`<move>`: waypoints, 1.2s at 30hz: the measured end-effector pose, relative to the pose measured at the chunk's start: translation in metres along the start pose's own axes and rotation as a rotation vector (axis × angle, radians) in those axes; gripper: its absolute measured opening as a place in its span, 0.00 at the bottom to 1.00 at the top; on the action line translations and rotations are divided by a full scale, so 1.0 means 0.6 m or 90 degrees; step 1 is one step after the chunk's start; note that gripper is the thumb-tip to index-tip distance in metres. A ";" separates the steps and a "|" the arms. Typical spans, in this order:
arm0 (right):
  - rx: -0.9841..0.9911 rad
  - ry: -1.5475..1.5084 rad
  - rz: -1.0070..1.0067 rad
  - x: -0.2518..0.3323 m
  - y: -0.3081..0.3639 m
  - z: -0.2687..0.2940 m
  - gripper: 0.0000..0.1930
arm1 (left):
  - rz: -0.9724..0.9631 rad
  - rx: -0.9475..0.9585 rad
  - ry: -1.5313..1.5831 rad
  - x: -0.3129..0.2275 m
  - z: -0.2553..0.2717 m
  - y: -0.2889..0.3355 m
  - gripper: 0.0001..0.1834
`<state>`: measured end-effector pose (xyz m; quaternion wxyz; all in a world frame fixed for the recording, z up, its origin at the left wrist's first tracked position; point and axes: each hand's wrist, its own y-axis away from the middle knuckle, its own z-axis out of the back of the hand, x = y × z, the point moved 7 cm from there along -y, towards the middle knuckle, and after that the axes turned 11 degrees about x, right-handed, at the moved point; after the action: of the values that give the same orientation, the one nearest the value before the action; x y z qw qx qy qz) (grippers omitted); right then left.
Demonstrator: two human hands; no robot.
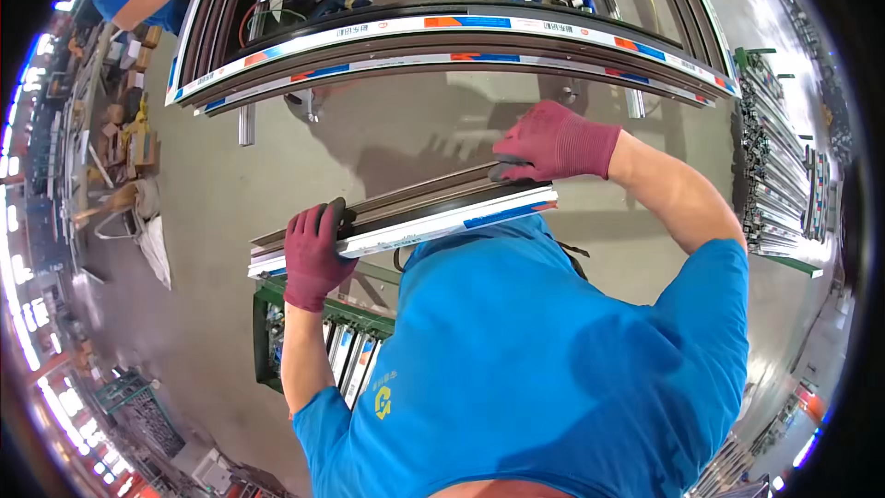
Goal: Assembling metal window frames using manual and power tools on a factory floor.
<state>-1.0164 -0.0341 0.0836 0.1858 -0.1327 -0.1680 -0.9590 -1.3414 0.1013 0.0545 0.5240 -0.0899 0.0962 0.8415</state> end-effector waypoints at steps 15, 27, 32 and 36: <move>0.093 -0.230 -0.185 -0.136 0.041 0.087 0.18 | 0.130 0.057 0.071 0.075 0.090 0.079 0.38; -0.617 -0.624 -0.023 -0.004 -0.130 0.008 0.39 | 0.212 -0.026 0.429 0.081 -0.017 0.071 0.35; -0.434 -0.628 -0.072 -0.016 -0.122 0.064 0.18 | 0.266 0.009 0.489 0.064 -0.037 0.079 0.35; -0.246 -0.795 -0.066 -0.048 -0.111 0.043 0.10 | 0.256 0.038 0.515 0.046 -0.032 0.082 0.35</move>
<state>-1.0122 0.0428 0.0796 -0.0199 -0.6871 -0.0753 -0.7224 -1.3966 0.0992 0.0325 0.2727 -0.3762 0.3329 0.8205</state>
